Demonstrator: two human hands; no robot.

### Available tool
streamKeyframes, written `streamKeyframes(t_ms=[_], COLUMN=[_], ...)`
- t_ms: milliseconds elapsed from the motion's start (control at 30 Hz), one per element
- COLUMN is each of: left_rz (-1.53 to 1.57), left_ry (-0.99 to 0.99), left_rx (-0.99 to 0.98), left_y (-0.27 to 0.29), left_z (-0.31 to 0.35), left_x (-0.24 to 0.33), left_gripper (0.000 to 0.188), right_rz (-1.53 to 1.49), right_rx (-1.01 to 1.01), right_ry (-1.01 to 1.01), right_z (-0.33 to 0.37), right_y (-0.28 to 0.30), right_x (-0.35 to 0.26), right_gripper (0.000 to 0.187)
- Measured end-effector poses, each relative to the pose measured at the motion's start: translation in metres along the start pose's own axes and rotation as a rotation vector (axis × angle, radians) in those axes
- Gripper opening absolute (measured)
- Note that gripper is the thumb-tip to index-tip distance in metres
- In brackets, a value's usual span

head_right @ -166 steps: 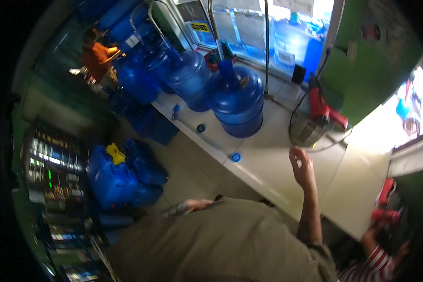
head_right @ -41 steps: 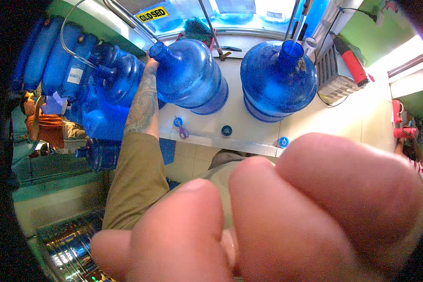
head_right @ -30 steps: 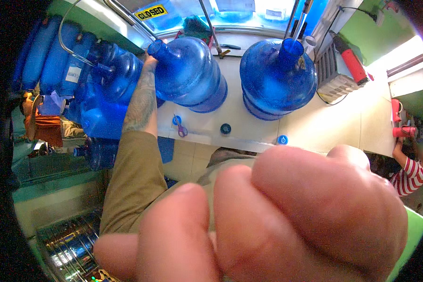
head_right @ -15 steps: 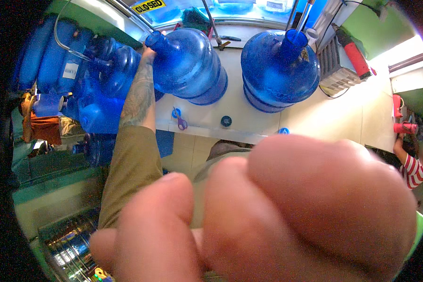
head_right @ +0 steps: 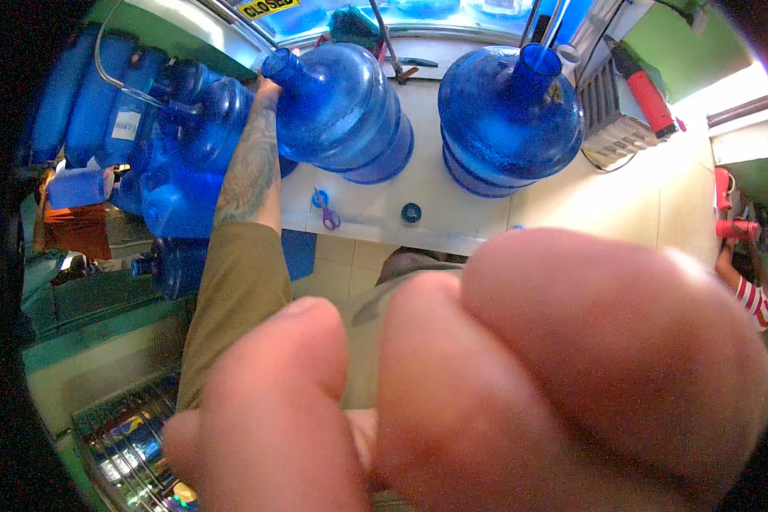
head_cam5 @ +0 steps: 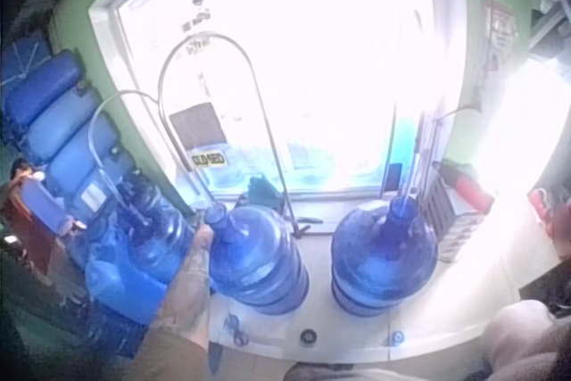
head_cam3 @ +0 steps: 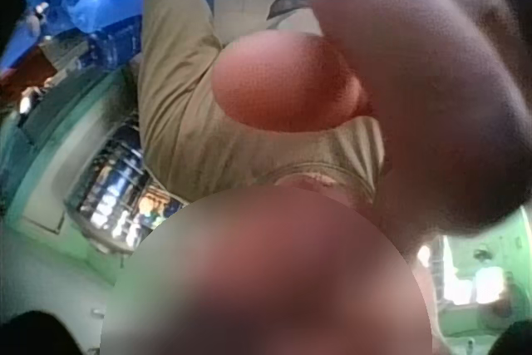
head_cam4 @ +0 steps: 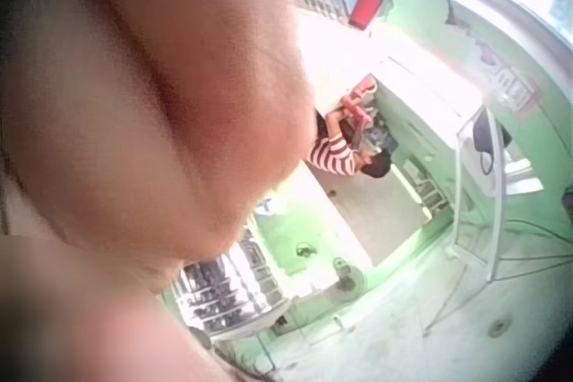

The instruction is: The person seals large blue water jugs by placing green mesh caps on the openings and using a red heat gun to shrink the caps for a tight seal. The person handles multiple jugs one at a time, positioning them on a counter, applying caps, and heating each cap before moving to the next jug.

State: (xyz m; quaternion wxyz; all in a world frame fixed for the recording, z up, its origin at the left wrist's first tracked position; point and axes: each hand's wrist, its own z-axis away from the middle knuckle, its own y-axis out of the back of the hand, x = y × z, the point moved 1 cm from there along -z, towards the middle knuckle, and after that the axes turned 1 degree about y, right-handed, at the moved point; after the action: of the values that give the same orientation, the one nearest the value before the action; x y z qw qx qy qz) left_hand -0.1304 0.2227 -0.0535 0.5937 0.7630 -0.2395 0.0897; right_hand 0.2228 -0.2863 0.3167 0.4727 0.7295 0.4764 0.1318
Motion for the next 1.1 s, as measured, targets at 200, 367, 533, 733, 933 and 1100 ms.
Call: streamKeyframes(t_ms=[200,367,533,733,933,1100], left_rz=[-0.039,0.23,0.322,0.111,0.185,0.193], left_ry=[-0.041,0.027,0.004,0.04,0.004,-0.027], left_rx=[0.009,-0.019,-0.004,-0.036,0.006,0.016], left_y=[0.008,0.009,0.002,-0.003,0.002,0.001], left_z=[-0.002,0.005,0.0,-0.01,0.003,0.002], left_x=[0.01,0.009,-0.001,-0.006,0.002,0.007], left_gripper=[0.053,0.034,0.035,0.038,0.04,0.04], right_rz=[-0.004,-0.01,-0.012,-0.019,-0.019,-0.005], right_rx=[-0.01,-0.016,-0.027,-0.033,-0.043,-0.059], right_ry=[0.0,0.006,0.001,0.006,-0.004,-0.024], right_z=[-0.001,-0.004,-0.006,-0.007,-0.011,-0.019], right_y=[-0.003,-0.006,-0.005,-0.008,-0.009,0.001], right_x=[-0.003,-0.002,-0.002,-0.002,0.001,0.001], right_gripper=[0.021,0.021,0.021,0.021,0.021,0.021])
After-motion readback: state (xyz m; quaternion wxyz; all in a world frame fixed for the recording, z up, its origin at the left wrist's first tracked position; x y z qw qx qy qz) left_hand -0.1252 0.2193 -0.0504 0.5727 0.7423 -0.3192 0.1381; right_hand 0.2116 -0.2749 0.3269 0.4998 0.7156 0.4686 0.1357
